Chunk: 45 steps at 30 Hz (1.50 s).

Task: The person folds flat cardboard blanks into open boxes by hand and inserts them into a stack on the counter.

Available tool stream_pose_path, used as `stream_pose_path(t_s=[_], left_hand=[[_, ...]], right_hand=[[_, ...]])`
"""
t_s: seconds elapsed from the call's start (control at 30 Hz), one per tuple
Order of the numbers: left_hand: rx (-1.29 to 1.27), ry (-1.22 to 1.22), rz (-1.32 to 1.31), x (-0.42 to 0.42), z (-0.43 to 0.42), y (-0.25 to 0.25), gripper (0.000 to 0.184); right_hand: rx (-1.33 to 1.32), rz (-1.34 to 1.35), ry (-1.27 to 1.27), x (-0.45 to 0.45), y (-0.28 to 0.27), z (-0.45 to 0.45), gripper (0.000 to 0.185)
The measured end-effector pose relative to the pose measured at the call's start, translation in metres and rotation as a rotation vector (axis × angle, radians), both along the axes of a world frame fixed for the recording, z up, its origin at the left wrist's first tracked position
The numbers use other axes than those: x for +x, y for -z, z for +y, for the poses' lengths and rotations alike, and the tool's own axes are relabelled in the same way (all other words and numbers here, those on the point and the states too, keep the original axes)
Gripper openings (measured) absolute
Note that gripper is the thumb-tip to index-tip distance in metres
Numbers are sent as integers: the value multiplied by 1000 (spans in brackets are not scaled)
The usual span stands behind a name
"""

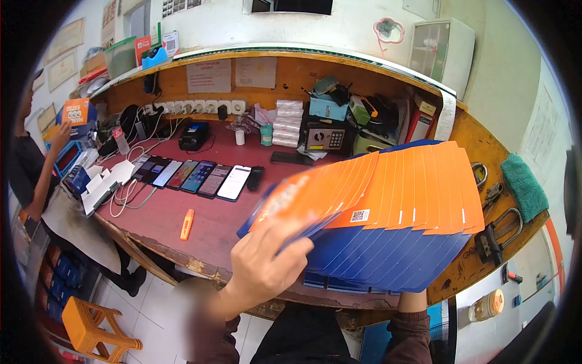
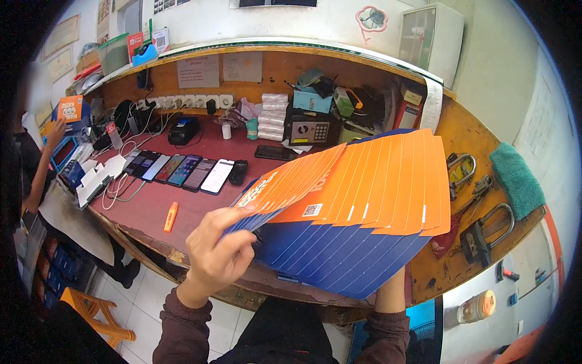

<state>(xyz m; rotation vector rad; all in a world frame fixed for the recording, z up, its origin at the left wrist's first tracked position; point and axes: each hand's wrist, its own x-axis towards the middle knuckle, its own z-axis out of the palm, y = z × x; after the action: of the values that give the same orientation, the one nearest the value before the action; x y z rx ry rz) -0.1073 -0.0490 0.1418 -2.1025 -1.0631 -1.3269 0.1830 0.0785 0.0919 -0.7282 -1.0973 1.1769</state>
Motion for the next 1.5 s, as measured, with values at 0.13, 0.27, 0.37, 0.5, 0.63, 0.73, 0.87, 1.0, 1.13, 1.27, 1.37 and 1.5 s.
stream_pose_path(t_s=[0.13, 0.27, 0.37, 0.5, 0.63, 0.73, 0.87, 1.0, 1.13, 1.27, 1.37, 1.5], left_hand=[[-53, 30, 94, 12, -5, -9, 20], [-155, 39, -21, 19, -11, -14, 24], [-126, 39, -68, 19, -10, -15, 20], [92, 77, -14, 11, -1, -19, 16], [-122, 90, 19, 29, -10, -26, 18], [-154, 82, -26, 33, -17, -30, 19], [-20, 78, -117, 32, -12, -29, 15], [107, 49, 206, 26, -6, -37, 14], [-89, 112, 30, 41, -18, -44, 25], [-119, 94, 1, 46, -20, -47, 25], [-49, 154, -88, 45, -18, -50, 17], [109, 185, 52, 45, -15, -57, 12]], right_hand=[[-2, -1, -6, -1, 1, -3, 37], [-1, -1, -5, -1, 2, -5, 36], [-1, 0, -7, -2, 2, -5, 36], [-2, 4, -11, -4, 2, -6, 36], [0, 4, -12, -6, 3, -6, 36], [-1, 3, -11, -6, 3, -8, 36], [1, 5, -11, -7, 4, -9, 36], [2, 4, -12, -8, 3, -8, 36], [6, 2, -14, -9, 1, -7, 36], [4, -5, -10, -7, 2, -8, 36], [-1, -6, -13, -6, 3, -11, 36], [4, -7, -11, -6, 1, -8, 36]])
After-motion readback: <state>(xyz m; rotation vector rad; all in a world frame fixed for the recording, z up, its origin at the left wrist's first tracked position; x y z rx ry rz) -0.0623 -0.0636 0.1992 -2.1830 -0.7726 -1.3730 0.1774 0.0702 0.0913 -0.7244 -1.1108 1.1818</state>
